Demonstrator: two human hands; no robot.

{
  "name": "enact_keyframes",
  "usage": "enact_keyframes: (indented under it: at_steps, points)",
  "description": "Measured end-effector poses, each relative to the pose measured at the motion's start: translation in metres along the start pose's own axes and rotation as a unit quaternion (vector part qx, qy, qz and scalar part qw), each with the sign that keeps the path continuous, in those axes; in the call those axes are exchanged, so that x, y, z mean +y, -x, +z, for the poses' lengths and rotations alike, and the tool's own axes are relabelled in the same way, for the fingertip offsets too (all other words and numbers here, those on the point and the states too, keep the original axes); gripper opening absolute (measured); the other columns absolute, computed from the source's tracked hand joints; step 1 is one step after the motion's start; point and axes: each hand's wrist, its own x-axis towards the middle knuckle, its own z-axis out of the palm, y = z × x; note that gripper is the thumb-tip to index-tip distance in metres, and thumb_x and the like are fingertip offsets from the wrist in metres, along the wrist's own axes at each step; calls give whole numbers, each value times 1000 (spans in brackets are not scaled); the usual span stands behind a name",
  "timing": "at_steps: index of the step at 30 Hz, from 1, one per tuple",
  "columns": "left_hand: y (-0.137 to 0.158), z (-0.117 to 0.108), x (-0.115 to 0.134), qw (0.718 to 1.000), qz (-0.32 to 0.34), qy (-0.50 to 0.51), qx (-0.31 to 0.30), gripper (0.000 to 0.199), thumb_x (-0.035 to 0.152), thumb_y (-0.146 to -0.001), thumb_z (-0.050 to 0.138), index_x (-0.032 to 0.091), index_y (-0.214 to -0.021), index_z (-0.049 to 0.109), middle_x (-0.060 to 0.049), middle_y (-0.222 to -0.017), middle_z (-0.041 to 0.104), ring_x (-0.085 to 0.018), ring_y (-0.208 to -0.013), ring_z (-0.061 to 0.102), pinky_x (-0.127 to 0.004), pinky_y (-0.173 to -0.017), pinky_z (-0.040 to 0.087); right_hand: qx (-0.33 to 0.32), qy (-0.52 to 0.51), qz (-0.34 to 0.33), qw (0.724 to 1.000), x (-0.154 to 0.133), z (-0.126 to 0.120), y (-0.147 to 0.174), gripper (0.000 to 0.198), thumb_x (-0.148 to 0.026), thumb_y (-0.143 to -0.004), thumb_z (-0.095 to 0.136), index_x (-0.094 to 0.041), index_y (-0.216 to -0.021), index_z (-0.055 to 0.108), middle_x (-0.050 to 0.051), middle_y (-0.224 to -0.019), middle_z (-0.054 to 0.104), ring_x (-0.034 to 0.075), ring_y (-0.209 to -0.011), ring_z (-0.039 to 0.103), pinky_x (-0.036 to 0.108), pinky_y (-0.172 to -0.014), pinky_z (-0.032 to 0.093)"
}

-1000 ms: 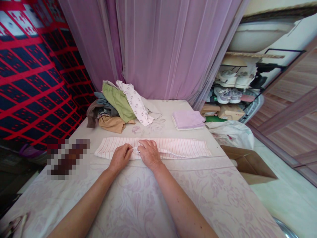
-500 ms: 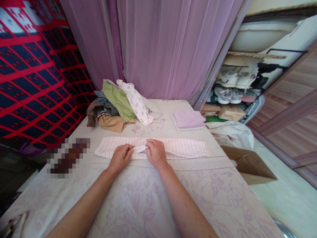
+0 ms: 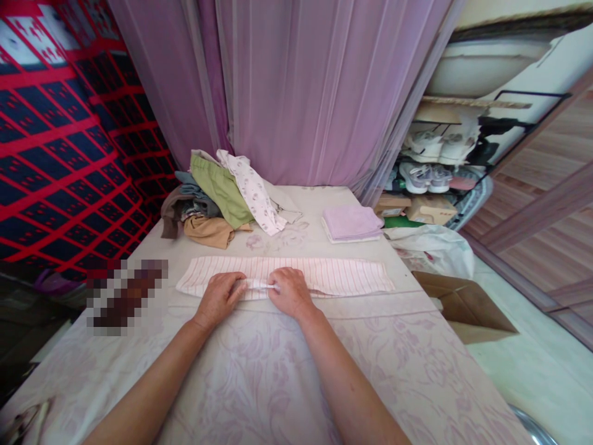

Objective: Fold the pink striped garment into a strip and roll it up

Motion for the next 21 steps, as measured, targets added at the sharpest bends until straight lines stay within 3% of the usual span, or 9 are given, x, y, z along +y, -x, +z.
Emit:
enact_keyframes:
  at_steps: [4, 8, 15, 21]
  points:
    - [-2, -4, -3, 1000, 16, -6, -11, 21, 38, -91, 54, 24, -104, 63, -3, -102, 70, -22, -99, 61, -38, -90, 39, -9, -33, 11, 999, 1, -4, -1, 6, -22, -83, 57, -21, -80, 62, 1, -83, 70, 15, -79, 62, 27, -77, 39]
    - [-3, -5, -3, 1000, 20, -9, -14, 18, 35, -91, 54, 25, -101, 65, -2, -101, 71, -20, -97, 61, -38, -89, 39, -32, 6, 26, 999, 0, -10, -4, 7, -26, -85, 59, -21, -84, 64, 0, -82, 70, 16, -80, 63, 28, -78, 38]
    - [-3, -3, -6, 1000, 21, -1, -8, 16, 31, -90, 55, 27, -98, 67, -2, -99, 70, -20, -95, 62, -37, -86, 41, -68, 58, -35, 995, -1, -10, 0, 16, -31, -92, 54, -25, -98, 68, 3, -99, 71, 17, -95, 59, 33, -85, 33]
    - [1, -15, -21, 999, -37, 17, 0, 16, 28, -89, 52, 23, -99, 63, -3, -97, 70, -20, -93, 62, -36, -85, 44, -75, 108, -39, 991, -2, -3, 0, 21, -33, -95, 51, -25, -96, 70, 4, -95, 71, 18, -93, 58, 33, -84, 31]
